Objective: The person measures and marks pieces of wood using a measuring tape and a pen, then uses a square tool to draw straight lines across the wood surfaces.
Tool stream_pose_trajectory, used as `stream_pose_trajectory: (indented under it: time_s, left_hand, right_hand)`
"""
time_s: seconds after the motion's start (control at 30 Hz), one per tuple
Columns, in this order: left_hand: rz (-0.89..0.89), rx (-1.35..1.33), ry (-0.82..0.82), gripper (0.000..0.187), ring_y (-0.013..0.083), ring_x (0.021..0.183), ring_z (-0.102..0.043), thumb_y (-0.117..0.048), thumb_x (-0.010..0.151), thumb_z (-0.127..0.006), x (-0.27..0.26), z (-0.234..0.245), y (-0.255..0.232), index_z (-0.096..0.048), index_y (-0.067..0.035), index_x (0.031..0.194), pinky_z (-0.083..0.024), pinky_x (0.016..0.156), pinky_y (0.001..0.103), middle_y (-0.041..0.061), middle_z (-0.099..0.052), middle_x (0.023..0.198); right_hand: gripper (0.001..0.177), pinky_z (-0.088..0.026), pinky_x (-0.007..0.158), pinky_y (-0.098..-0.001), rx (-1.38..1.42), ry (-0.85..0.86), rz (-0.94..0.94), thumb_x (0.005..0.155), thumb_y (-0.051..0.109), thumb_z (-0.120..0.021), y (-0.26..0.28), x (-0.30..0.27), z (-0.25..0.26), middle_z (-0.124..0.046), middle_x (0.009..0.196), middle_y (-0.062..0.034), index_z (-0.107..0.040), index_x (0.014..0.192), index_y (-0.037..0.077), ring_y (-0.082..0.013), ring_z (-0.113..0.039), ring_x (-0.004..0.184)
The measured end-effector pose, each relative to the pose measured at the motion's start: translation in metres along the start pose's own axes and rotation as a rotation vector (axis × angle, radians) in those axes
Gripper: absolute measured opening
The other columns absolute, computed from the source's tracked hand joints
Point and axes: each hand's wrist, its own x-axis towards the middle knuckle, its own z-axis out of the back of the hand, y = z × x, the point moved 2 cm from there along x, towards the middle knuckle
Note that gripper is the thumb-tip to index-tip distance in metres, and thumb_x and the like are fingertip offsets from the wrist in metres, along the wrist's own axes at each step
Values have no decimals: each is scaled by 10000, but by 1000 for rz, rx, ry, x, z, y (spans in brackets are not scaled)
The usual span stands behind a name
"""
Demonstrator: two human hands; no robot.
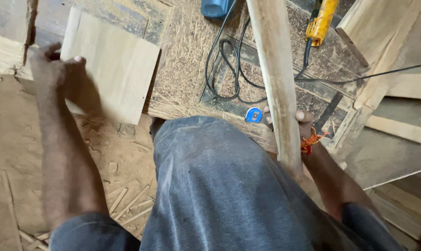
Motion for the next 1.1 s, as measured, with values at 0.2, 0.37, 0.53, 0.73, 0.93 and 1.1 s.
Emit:
stream_pose_trajectory:
  time_s: [0.2,0.37,0.53,0.73,0.93,1.1]
  left_hand:
    - [-32,43,-47,516,239,1106,-711,-128,878,-850,-11,8,-36,-673,-31,1353,-597,957,365,181,-709,1273]
    - [-50,58,-1,608,277,1165,-669,-145,909,-859,19,-4,-4,-587,-16,1438,-578,988,389,200,-652,1343]
    - [80,-96,89,810,267,1240,-641,-217,881,-827,14,-59,-27,-392,-40,1541,-599,993,363,230,-524,1469]
    - [-266,-950,499,1150,271,1363,-543,-403,789,-865,-131,-176,-172,-147,-105,1636,-585,1057,437,170,-444,1541]
    - [-197,-1524,328,942,229,929,-689,-440,885,-830,-174,-154,-225,-369,27,1561,-619,873,446,109,-668,1020]
    - [-461,-1414,288,800,220,935,-704,-301,937,-806,-173,-94,-211,-403,11,1554,-642,925,417,115,-690,1026]
  right_hand:
    - [895,-557,714,-290,-75,-44,41,817,501,-746,-1,5,8,-677,975,-238,-560,1321,-215,-255,-657,892]
    - [868,-571,722,-300,-107,-80,84,810,470,-772,-4,9,-7,-680,993,-233,-550,1319,-197,-249,-673,847]
    - [774,-618,544,-380,-181,-12,-82,768,429,-780,-1,32,-25,-679,919,-228,-587,1294,-105,-299,-696,705]
    - [627,-590,656,-457,-1216,-259,-128,737,458,-779,-1,82,-66,-707,809,-206,-673,1080,-57,-315,-691,656]
    - [687,-570,844,-432,-1649,45,450,811,457,-796,-4,114,-138,-704,1091,-223,-630,1258,-37,-259,-683,946]
    - [349,-583,757,-375,-978,-312,511,1118,289,-549,20,129,-122,-726,1054,-186,-662,1174,-36,-229,-680,840]
